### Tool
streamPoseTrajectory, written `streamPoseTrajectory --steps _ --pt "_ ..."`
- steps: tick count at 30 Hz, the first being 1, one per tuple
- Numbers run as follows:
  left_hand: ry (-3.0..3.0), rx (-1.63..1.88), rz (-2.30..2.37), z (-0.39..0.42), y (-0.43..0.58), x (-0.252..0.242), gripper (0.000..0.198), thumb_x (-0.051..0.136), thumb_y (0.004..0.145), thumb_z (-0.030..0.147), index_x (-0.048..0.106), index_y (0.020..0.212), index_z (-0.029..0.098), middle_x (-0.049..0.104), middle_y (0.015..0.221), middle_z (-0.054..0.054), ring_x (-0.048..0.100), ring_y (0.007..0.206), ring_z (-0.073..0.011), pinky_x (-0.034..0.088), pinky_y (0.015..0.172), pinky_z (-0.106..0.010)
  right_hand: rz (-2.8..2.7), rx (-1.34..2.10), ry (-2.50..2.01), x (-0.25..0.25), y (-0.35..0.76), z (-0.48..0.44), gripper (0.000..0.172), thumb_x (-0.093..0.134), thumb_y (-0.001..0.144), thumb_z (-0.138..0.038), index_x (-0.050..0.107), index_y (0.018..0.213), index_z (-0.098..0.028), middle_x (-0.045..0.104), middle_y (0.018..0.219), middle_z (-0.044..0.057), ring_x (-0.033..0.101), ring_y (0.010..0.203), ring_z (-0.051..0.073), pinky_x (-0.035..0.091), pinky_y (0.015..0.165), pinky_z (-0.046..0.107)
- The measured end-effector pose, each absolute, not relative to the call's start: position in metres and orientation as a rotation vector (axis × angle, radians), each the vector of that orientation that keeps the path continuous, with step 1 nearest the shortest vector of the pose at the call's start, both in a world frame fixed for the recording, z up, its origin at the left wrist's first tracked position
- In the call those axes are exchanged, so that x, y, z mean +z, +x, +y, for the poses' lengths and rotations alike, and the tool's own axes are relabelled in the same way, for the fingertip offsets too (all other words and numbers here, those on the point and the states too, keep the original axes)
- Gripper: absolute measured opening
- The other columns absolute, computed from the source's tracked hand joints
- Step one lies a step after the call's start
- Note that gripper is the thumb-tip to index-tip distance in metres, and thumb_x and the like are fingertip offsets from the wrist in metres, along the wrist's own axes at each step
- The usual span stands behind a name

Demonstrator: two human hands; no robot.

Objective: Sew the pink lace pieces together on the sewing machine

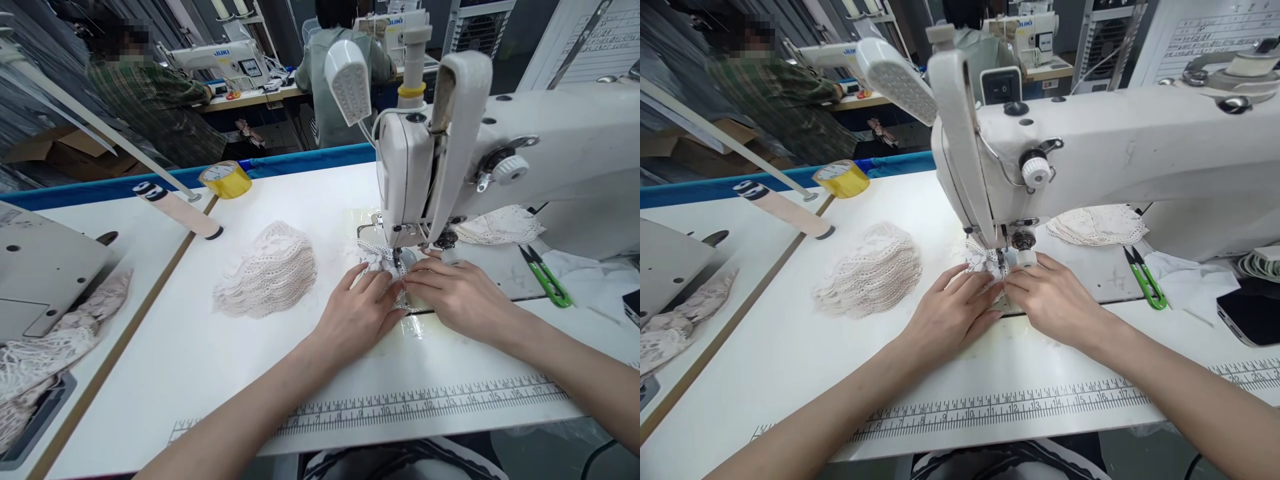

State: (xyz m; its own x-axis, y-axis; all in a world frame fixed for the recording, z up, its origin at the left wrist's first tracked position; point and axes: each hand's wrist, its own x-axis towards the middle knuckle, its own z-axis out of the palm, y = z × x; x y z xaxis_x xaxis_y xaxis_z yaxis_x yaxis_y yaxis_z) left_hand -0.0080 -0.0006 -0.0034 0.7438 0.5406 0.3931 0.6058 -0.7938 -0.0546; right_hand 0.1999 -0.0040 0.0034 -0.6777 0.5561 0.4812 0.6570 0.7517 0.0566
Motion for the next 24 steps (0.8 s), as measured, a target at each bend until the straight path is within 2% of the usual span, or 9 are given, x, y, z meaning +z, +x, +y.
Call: streamPoseTrajectory --steps 6,10,15,18,21,24 --pt "-2.762 -0.592 -0.903 -0.002 -0.01 -0.003 0.024 0.05 0.093 0.027 0.06 0.111 0.014 0.067 0.105 -0.008 0.064 0.1 -0.019 0.043 0.102 -0.041 -2.516 -0.33 -0.915 0.004 0.2 -0.005 0.031 0.044 0.08 0.001 0.069 0.093 -0.013 0.072 0.096 0.004 0.063 0.088 0.017 0.043 0.07 0.029" --pt "-2.755 -0.688 -0.843 -0.002 -0.012 -0.003 0.015 0.05 0.092 0.018 0.062 0.099 0.014 0.07 0.1 -0.006 0.066 0.095 -0.0151 0.042 0.105 -0.037 -2.522 -0.321 -0.932 0.004 0.2 -0.004 0.028 0.048 0.083 -0.002 0.066 0.102 -0.013 0.072 0.095 0.004 0.063 0.086 0.016 0.042 0.068 0.028" --pt "-2.767 -0.786 -0.903 -0.001 -0.01 -0.003 0.013 0.05 0.092 0.012 0.062 0.091 0.016 0.072 0.093 -0.002 0.067 0.084 -0.0119 0.044 0.103 -0.035 -2.434 -0.343 -0.928 0.0 0.198 0.002 0.023 0.049 0.087 -0.005 0.068 0.092 -0.016 0.072 0.088 0.002 0.063 0.076 0.014 0.038 0.061 0.026" --pt "-2.804 -0.808 -1.064 0.001 -0.007 0.002 0.012 0.056 0.089 0.018 0.061 0.099 0.017 0.07 0.099 -0.003 0.066 0.09 -0.0154 0.048 0.095 -0.036 -2.363 -0.315 -0.969 -0.003 0.197 0.004 0.024 0.048 0.091 -0.011 0.069 0.084 -0.019 0.072 0.082 0.0 0.061 0.067 0.011 0.036 0.058 0.025" --pt "-2.86 -0.659 -1.271 0.008 -0.002 0.009 0.028 0.063 0.083 0.024 0.059 0.11 0.018 0.066 0.109 -0.006 0.062 0.097 -0.0221 0.05 0.083 -0.039 -2.257 -0.303 -1.066 -0.007 0.197 0.007 0.024 0.048 0.094 -0.023 0.071 0.085 -0.021 0.071 0.074 -0.002 0.056 0.056 0.01 0.033 0.053 0.025" --pt "-2.889 -0.545 -1.344 0.019 0.006 0.012 0.022 0.061 0.081 0.019 0.063 0.103 0.019 0.066 0.103 -0.004 0.061 0.094 -0.0226 0.047 0.082 -0.039 -2.179 -0.366 -1.162 -0.01 0.197 0.009 0.025 0.049 0.094 -0.032 0.072 0.087 -0.024 0.07 0.067 -0.003 0.048 0.046 0.009 0.028 0.049 0.025"
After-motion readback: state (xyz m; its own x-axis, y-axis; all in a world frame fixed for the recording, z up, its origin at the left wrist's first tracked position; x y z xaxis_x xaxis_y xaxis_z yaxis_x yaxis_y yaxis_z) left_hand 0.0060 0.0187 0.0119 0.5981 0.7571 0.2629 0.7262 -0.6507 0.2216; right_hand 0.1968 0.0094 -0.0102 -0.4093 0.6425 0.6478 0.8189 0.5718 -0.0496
